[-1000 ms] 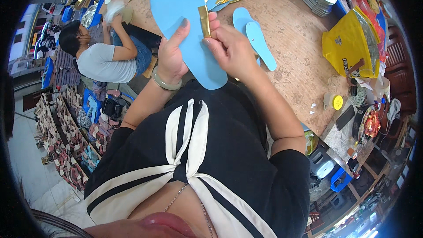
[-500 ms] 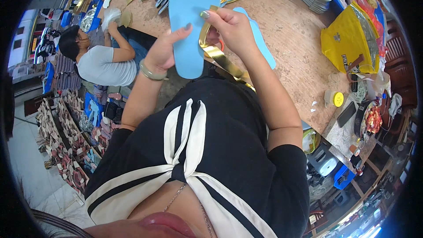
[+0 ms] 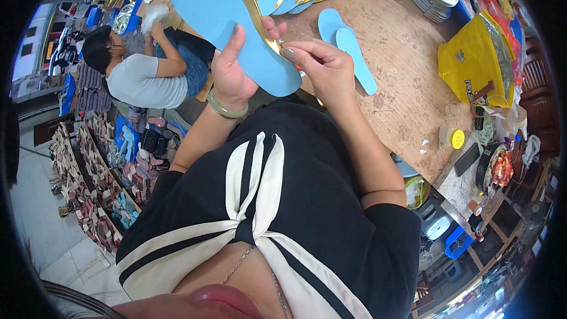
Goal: The person applies gold trim tape along the edges of shoe insoles by hand and cuts the excess tape with scissors.
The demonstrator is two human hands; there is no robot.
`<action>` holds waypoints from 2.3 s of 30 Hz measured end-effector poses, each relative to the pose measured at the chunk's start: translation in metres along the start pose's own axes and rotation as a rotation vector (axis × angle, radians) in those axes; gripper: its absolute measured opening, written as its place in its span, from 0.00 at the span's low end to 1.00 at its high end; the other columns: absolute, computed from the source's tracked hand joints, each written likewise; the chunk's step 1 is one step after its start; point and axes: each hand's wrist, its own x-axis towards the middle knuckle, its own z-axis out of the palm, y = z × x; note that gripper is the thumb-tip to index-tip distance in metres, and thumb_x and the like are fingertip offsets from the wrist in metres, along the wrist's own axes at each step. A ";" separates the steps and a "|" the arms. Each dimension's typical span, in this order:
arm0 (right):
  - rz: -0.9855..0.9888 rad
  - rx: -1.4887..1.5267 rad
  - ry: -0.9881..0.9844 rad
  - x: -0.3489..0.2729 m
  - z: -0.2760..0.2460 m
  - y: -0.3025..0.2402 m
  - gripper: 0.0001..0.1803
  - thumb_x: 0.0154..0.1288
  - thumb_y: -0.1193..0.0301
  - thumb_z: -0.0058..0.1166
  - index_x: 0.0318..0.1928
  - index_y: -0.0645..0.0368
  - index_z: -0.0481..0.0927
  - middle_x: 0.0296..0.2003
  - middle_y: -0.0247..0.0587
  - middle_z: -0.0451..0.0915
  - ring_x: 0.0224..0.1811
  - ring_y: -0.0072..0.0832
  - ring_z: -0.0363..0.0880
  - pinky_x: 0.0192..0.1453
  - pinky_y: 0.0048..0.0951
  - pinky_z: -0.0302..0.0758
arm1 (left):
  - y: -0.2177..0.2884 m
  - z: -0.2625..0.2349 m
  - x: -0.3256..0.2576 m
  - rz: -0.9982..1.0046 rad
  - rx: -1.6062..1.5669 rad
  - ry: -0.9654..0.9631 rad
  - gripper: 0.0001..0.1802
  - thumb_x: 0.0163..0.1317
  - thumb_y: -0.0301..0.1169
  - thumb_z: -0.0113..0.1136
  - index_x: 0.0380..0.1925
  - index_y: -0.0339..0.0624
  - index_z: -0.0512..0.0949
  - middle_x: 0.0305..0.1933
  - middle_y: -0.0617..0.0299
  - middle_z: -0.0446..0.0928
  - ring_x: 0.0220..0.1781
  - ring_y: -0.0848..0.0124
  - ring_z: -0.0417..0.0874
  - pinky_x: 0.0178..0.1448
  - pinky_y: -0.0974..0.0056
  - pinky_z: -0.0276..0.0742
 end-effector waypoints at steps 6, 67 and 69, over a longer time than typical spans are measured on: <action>-0.052 -0.138 -0.125 0.001 -0.002 0.003 0.06 0.61 0.73 0.56 0.36 0.63 0.83 0.27 0.27 0.78 0.30 0.13 0.70 0.35 0.16 0.66 | -0.004 0.007 -0.003 0.090 0.154 0.012 0.18 0.68 0.36 0.45 0.51 0.34 0.65 0.44 0.50 0.74 0.48 0.62 0.76 0.60 0.53 0.68; -0.052 -0.105 -0.344 0.046 -0.041 -0.045 0.13 0.60 0.71 0.55 0.46 0.57 0.81 0.23 0.27 0.78 0.21 0.09 0.69 0.24 0.13 0.65 | 0.048 0.020 0.044 -0.532 1.686 -0.715 0.15 0.61 0.37 0.54 0.34 0.34 0.78 0.26 0.54 0.79 0.31 0.68 0.81 0.40 0.64 0.76; -0.086 -0.047 -0.305 0.046 -0.049 -0.046 0.12 0.61 0.72 0.55 0.46 0.57 0.80 0.24 0.27 0.78 0.21 0.08 0.69 0.24 0.12 0.63 | 0.048 0.027 0.036 -0.593 1.555 -0.710 0.15 0.62 0.37 0.54 0.37 0.33 0.77 0.28 0.56 0.80 0.31 0.72 0.81 0.41 0.66 0.77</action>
